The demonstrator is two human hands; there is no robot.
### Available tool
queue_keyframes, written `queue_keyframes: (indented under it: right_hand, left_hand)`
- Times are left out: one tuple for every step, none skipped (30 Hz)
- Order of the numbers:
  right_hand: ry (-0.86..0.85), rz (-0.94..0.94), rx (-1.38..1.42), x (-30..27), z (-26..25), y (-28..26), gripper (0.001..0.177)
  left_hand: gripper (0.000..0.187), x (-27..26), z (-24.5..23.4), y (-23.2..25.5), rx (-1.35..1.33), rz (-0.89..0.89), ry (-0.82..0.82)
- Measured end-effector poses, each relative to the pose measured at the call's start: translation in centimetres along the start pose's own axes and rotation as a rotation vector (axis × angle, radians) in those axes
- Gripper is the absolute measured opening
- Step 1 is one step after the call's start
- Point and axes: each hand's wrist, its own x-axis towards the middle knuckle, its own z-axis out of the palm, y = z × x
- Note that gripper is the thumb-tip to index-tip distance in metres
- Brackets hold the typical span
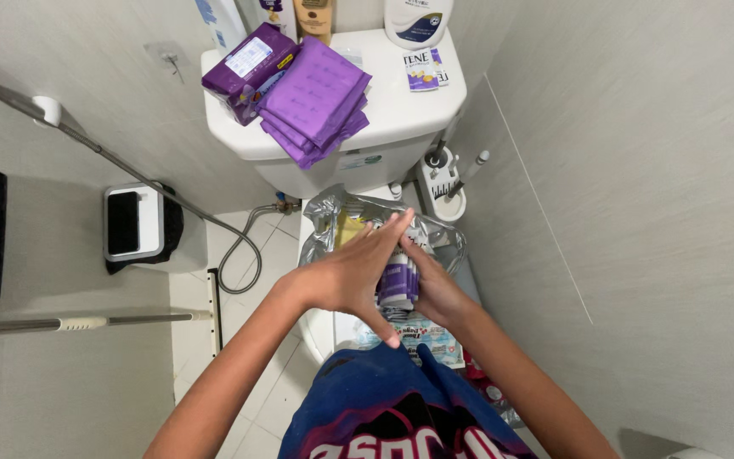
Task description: The person wipes individual packets of product with a yellow cloth and places them into a white bin, then sorts purple pads and yellow items from the toilet tank and trash bag into the bin.
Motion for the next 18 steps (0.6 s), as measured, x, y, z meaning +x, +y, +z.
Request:
queue_keyframes:
  right_hand:
    - [0.003,0.004,-0.014,0.1,0.0,0.0,0.063]
    - [0.005,0.007,-0.028,0.3,-0.1,-0.1,0.063]
    - [0.008,0.01,-0.043,0.4,-0.2,-0.2,0.063]
    - [0.003,0.03,-0.016,0.5,-0.3,-0.2,0.064]
    - [-0.002,0.051,0.011,0.5,-0.4,-0.3,0.064]
    - [-0.005,0.072,0.037,0.4,-0.6,-0.3,0.065]
    - [-0.057,0.065,0.065,0.2,-0.9,-0.4,0.065]
    - [-0.11,0.057,0.094,-0.1,-1.1,-0.6,0.064]
    - [-0.163,0.05,0.122,-0.4,-1.2,-0.7,0.064]
    - [-0.161,0.041,0.159,-0.4,-1.1,-0.8,0.062]
    - [-0.158,0.033,0.196,-0.4,-0.9,-0.8,0.061]
    - [-0.155,0.023,0.232,-0.4,-0.7,-0.9,0.06]
    - [-0.131,0.023,0.202,-0.5,-0.4,-1.0,0.059]
    - [-0.11,0.024,0.172,-0.7,0.0,-1.0,0.058]
    - [-0.089,0.025,0.142,-0.8,0.3,-1.1,0.057]
    - [-0.081,0.07,0.111,-1.0,0.4,-1.3,0.059]
    - [-0.073,0.115,0.079,-1.2,0.4,-1.4,0.062]
    - [-0.065,0.156,0.046,-1.1,0.3,-1.6,0.065]
  left_hand:
    - [0.159,0.5,0.3,0.1,0.045,-0.013,0.032]
    - [0.158,0.8,0.5,0.1,0.091,-0.025,0.064]
    - [0.149,0.9,0.7,0.1,0.128,-0.058,0.089]
    - [0.141,1.1,0.9,0.2,0.162,-0.09,0.113]
    - [0.133,1.1,1.0,0.2,0.197,-0.122,0.137]
    - [0.125,1.1,0.9,0.2,0.179,-0.123,0.144]
    - [0.117,0.9,0.6,0.2,0.16,-0.124,0.152]
    - [0.109,0.7,0.4,0.2,0.142,-0.126,0.16]
    - [0.108,0.5,0.3,0.4,0.146,-0.101,0.187]
    - [0.108,0.4,0.2,0.5,0.152,-0.075,0.213]
    - [0.108,0.4,0.2,0.6,0.158,-0.049,0.239]
    - [0.109,0.4,0.4,0.7,0.221,-0.009,0.265]
    - [0.11,0.5,0.8,0.9,0.285,0.03,0.291]
    - [0.111,0.5,1.0,1.0,0.35,0.067,0.317]
    - [0.113,0.5,1.3,0.9,0.381,0.064,0.298]
    - [0.116,0.7,1.6,0.9,0.412,0.058,0.278]
    - [0.119,0.7,1.8,0.7,0.442,0.053,0.258]
    - [0.116,0.8,1.9,0.6,0.416,0.033,0.237]
